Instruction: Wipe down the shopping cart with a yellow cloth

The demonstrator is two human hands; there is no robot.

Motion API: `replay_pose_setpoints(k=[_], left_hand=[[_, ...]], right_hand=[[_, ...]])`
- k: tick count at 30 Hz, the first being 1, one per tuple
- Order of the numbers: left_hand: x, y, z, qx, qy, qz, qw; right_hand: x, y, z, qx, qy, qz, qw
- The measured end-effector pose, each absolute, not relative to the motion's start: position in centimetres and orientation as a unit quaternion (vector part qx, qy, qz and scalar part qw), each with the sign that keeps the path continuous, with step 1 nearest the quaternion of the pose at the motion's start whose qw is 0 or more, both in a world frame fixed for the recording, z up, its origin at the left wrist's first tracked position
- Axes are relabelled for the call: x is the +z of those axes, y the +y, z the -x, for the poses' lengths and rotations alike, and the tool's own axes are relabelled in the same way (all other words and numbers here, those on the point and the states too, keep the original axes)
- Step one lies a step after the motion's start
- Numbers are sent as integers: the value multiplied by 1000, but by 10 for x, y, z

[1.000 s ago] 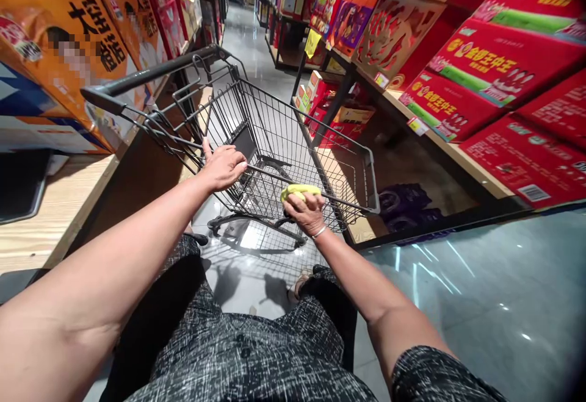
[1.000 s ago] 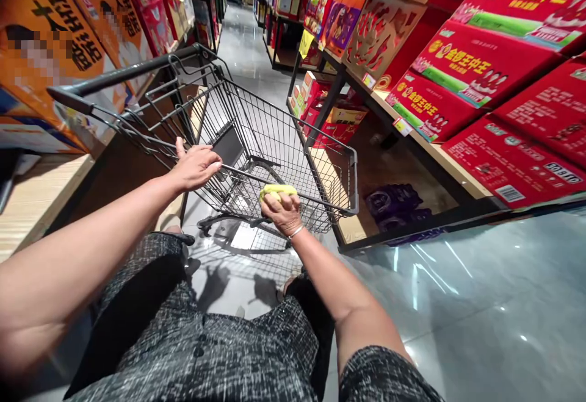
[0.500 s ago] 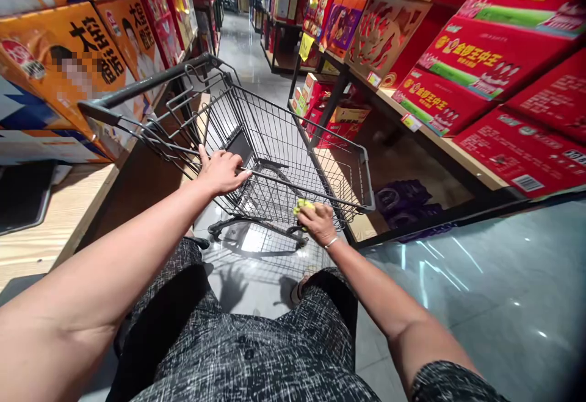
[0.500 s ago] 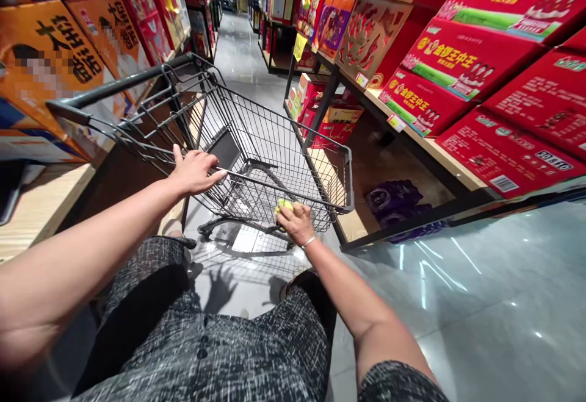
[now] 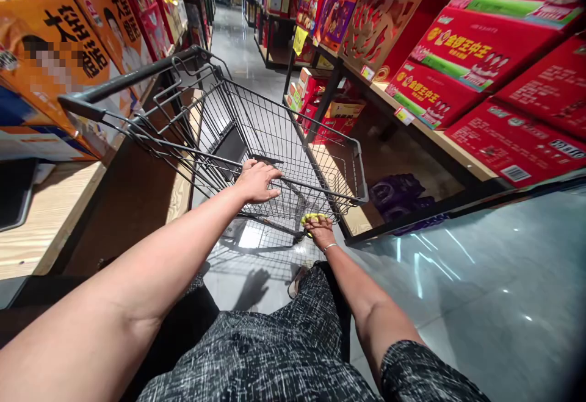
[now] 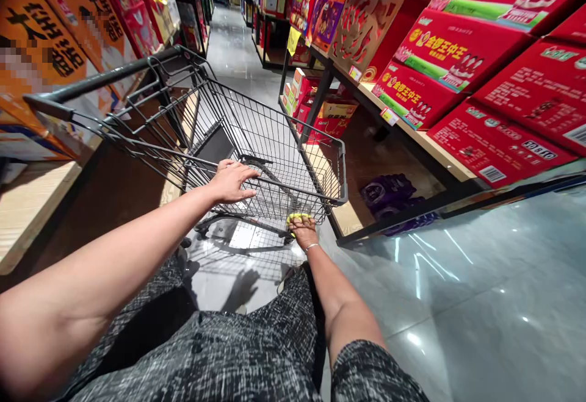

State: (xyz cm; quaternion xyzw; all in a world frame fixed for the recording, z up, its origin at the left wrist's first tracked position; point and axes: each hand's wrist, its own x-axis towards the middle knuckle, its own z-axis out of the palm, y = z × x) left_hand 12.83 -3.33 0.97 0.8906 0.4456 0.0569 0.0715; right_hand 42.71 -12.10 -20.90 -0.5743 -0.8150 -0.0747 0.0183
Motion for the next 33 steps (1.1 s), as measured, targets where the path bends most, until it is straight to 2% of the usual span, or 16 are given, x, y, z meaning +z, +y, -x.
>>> replay_pose_setpoints(k=[4, 8, 12, 16, 25, 29, 33], left_hand=[[8, -30, -129, 58, 437, -894, 77], [8, -28, -129, 56, 438, -893, 91], [6, -29, -129, 64, 435, -894, 85], [4, -29, -128, 70, 432, -896, 76], [3, -26, -125, 67, 422, -901, 71], [2, -26, -123, 75, 421, -901, 73], [2, -25, -124, 86, 425, -897, 85]], right_hand=[[-207, -123, -433, -55, -808, 587, 11], [-156, -125, -446, -133, -805, 566, 119], [-89, -123, -471, -218, -718, 606, 264], [-62, -112, -464, -204, -604, 682, 357], [-42, -80, -307, -103, -744, 586, 304], [-40, -83, -341, -101, -810, 519, 251], [-53, -108, -436, -139, -752, 604, 226]])
